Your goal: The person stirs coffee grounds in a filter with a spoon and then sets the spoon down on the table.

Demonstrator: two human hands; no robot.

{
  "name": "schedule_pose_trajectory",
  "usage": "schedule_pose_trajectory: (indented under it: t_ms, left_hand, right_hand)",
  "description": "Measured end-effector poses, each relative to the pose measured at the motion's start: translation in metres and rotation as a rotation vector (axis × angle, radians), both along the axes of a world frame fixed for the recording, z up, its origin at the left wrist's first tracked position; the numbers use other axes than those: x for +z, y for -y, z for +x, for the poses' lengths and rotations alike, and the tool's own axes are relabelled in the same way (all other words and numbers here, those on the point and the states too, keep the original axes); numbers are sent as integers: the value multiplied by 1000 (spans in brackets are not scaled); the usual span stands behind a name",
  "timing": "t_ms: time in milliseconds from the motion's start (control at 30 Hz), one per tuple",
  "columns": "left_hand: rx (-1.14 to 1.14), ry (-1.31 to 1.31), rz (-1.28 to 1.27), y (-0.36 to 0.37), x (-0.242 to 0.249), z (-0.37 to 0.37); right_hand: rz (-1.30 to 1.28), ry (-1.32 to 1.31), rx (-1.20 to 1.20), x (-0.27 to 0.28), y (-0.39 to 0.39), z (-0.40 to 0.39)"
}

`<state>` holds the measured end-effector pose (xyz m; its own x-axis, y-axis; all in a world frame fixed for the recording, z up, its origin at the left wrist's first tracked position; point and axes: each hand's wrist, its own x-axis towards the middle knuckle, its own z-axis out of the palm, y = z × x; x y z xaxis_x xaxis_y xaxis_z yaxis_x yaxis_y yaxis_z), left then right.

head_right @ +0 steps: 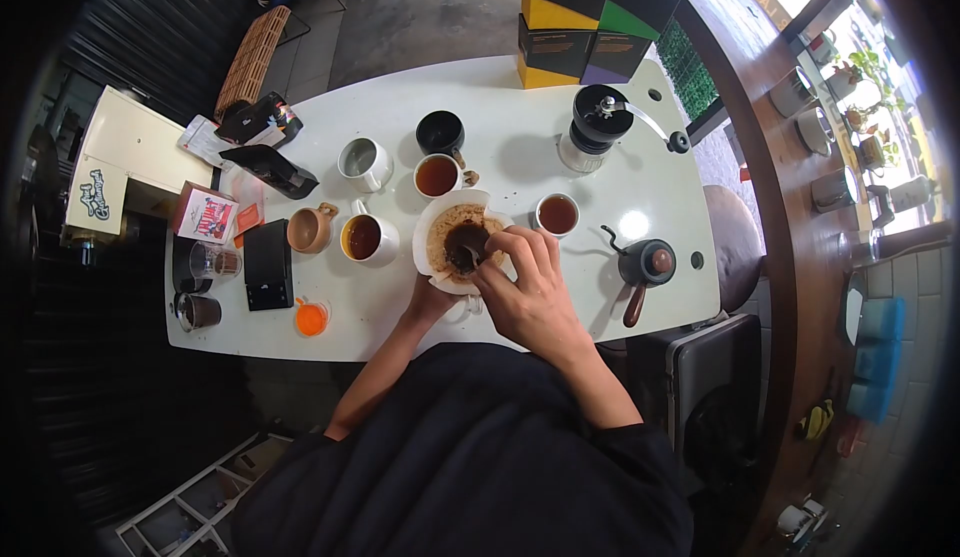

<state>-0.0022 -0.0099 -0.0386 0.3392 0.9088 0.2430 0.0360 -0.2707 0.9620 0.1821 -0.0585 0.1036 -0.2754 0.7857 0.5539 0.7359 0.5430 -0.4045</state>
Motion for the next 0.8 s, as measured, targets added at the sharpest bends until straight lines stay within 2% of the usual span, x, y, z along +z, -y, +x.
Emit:
schedule_pose_trajectory:
  t_ms: [167,433,600,800]
  left_hand:
    - [-78,12,-114,0,6,-3]
    - [-80,-50,-23,-2,2,-3]
    - [-70,-84,1,-1,3,-4]
    - [-76,-2,-85,1,4,-3]
  right_hand:
    - [-1,-6,-28,0,-8,5]
    - [91,39,-60,9,-6,10]
    - [63,88,-34,4,-5,6]
    - [-31,39,-23,-4,-2,2]
